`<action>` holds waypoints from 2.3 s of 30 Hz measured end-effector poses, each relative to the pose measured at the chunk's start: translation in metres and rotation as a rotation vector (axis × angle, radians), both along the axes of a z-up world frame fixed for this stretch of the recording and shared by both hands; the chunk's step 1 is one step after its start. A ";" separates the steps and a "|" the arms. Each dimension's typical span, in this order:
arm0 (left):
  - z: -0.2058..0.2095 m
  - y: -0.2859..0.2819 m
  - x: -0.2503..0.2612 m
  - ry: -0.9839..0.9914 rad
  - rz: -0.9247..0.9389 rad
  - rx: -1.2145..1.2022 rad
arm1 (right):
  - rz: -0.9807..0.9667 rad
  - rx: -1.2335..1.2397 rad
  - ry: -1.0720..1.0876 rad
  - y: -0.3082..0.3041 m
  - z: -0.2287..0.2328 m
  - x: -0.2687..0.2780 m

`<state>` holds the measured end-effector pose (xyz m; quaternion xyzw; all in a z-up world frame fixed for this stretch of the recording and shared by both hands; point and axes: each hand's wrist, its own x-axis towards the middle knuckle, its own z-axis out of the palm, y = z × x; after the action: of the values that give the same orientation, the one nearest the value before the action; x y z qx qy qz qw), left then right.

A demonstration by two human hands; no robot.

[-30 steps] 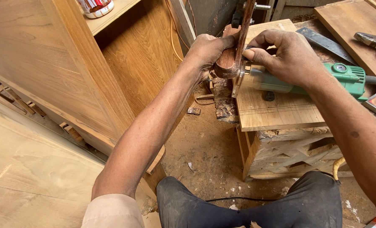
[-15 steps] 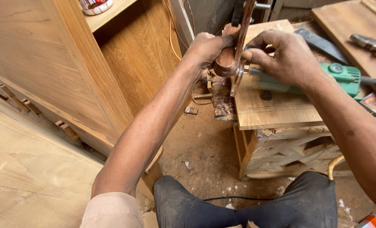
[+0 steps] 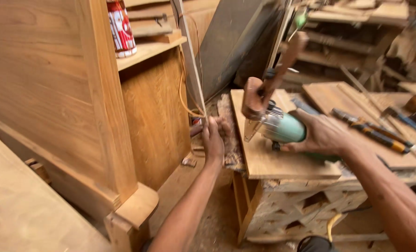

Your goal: Adjusting and using a wood router and measuring tools to prepare furniture components.

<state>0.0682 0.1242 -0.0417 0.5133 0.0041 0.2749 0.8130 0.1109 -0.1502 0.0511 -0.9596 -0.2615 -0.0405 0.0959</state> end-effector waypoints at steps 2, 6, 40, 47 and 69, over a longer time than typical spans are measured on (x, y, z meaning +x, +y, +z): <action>-0.006 -0.005 0.005 0.043 -0.032 0.011 | 0.057 0.183 -0.001 -0.009 0.016 -0.016; 0.000 -0.015 0.002 0.154 0.011 0.252 | 0.053 0.532 0.122 -0.042 0.039 -0.045; -0.002 -0.017 0.010 0.372 0.113 0.760 | 0.873 1.510 0.605 -0.084 0.002 -0.070; 0.012 -0.019 -0.003 0.387 0.101 0.742 | 0.622 1.387 0.469 -0.128 -0.005 -0.036; 0.003 -0.021 0.011 -0.090 0.024 0.438 | -0.062 -0.094 -0.002 -0.006 -0.006 0.002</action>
<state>0.0789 0.1030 -0.0384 0.6647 -0.0858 0.3016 0.6782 0.1130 -0.1564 0.0446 -0.9706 -0.2333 -0.0322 0.0491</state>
